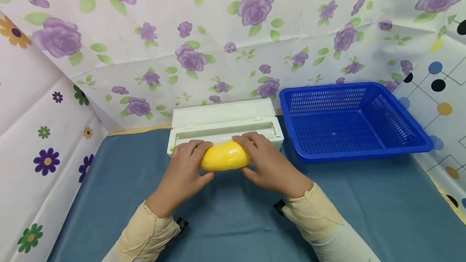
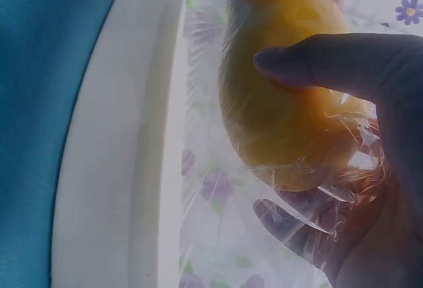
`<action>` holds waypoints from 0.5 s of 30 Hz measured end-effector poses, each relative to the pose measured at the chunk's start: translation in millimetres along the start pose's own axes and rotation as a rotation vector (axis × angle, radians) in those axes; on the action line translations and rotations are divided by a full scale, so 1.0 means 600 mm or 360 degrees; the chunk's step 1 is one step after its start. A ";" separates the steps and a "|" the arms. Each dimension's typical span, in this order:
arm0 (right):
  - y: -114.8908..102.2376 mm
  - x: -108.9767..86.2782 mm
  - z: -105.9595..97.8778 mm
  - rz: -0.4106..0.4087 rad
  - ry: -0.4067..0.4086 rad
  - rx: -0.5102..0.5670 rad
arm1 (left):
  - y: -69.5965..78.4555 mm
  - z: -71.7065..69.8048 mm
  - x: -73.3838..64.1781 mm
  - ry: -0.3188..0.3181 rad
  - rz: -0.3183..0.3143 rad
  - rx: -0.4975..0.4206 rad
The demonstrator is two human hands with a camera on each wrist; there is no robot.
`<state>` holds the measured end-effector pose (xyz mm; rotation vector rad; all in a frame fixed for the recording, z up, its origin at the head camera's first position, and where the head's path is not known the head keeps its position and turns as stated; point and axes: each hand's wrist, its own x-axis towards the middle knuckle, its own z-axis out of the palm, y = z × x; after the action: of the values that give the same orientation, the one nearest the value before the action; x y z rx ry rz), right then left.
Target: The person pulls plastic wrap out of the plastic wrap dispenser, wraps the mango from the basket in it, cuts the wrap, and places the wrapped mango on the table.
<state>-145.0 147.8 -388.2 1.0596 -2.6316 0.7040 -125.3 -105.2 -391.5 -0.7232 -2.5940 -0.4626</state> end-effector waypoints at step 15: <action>-0.001 0.031 -0.030 -0.0045 0.0141 -0.0042 | -0.003 -0.027 0.040 0.0168 0.0037 -0.0015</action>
<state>-157.4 145.6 -365.3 1.0318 -2.5394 0.6921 -140.1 -103.3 -366.9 -0.7120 -2.4842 -0.4929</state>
